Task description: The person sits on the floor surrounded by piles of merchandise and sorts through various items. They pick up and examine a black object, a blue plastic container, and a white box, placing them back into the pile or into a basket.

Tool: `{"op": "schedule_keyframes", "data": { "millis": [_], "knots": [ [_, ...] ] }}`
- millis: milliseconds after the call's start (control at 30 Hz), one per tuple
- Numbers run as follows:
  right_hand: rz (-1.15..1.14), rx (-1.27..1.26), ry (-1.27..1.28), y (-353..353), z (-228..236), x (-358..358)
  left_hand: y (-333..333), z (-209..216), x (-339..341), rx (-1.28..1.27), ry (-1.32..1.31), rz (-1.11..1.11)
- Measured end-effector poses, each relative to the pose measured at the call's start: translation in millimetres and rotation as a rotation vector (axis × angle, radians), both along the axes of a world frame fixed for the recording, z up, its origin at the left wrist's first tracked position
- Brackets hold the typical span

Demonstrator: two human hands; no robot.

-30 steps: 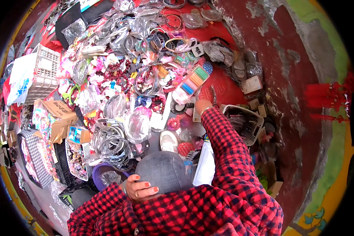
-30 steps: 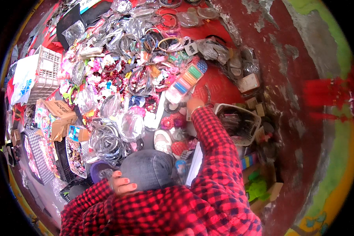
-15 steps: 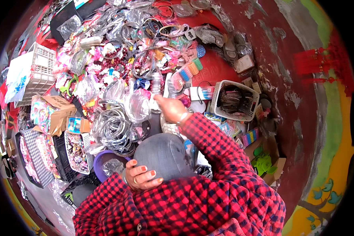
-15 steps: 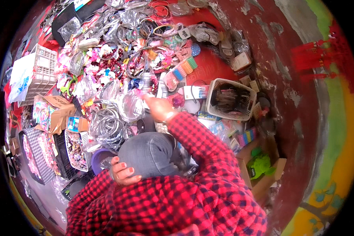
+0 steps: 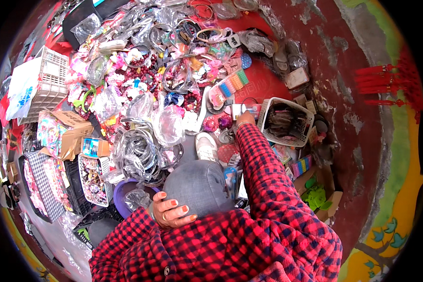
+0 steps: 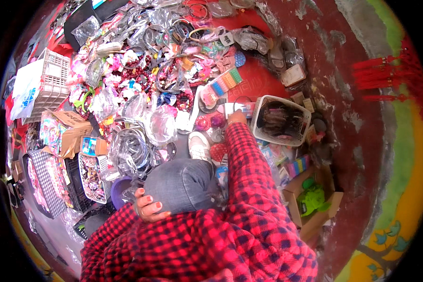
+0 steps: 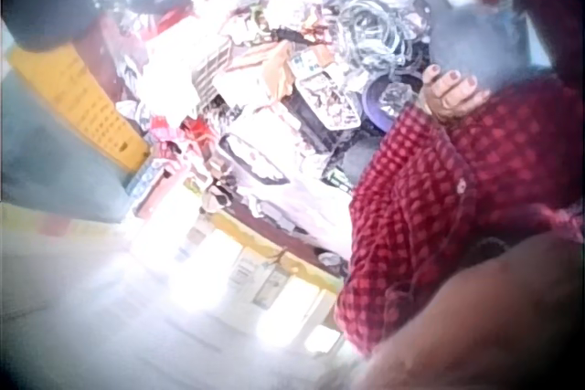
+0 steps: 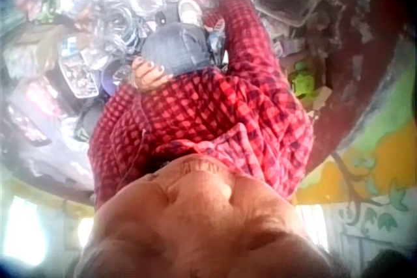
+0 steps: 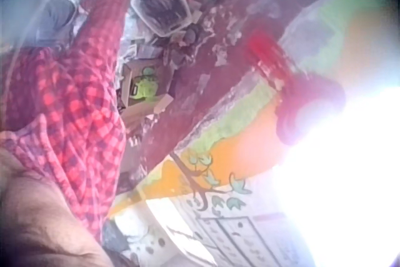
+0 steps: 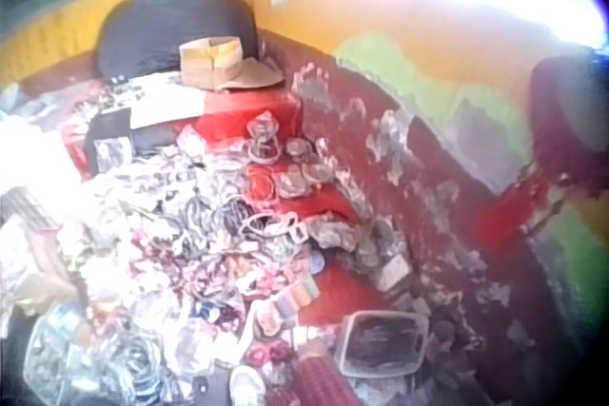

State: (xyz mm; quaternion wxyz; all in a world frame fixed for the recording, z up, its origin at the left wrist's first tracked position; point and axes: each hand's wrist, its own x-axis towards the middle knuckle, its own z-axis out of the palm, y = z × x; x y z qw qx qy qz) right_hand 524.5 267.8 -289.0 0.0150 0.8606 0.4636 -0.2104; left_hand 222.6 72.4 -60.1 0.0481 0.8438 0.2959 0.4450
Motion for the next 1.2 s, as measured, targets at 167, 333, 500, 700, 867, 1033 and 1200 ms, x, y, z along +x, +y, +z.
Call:
{"op": "schedule_keyframes", "data": {
  "millis": [167,333,500,700,867,1033,1200],
  "knots": [
    [0.150,-0.048,0.038,-2,-18,0,7,-5,2,0.062,0.007,-0.050],
    [0.398,0.248,0.130,-17,34,-55,1,4,7,-0.032,0.023,0.007],
    [0.674,0.345,0.351,-45,78,-98,0,12,6,-0.064,0.037,0.013],
    [0.776,0.336,0.559,-69,107,-94,-5,13,4,-0.070,0.027,0.038],
    [0.722,0.413,0.674,-67,140,-71,-6,11,3,-0.069,0.017,0.034],
    [1.055,0.545,0.837,-42,175,-123,-8,10,4,-0.068,0.008,0.049],
    [0.947,0.478,1.003,-29,126,-160,-4,13,-1,-0.066,0.026,0.029]
  ]
}}
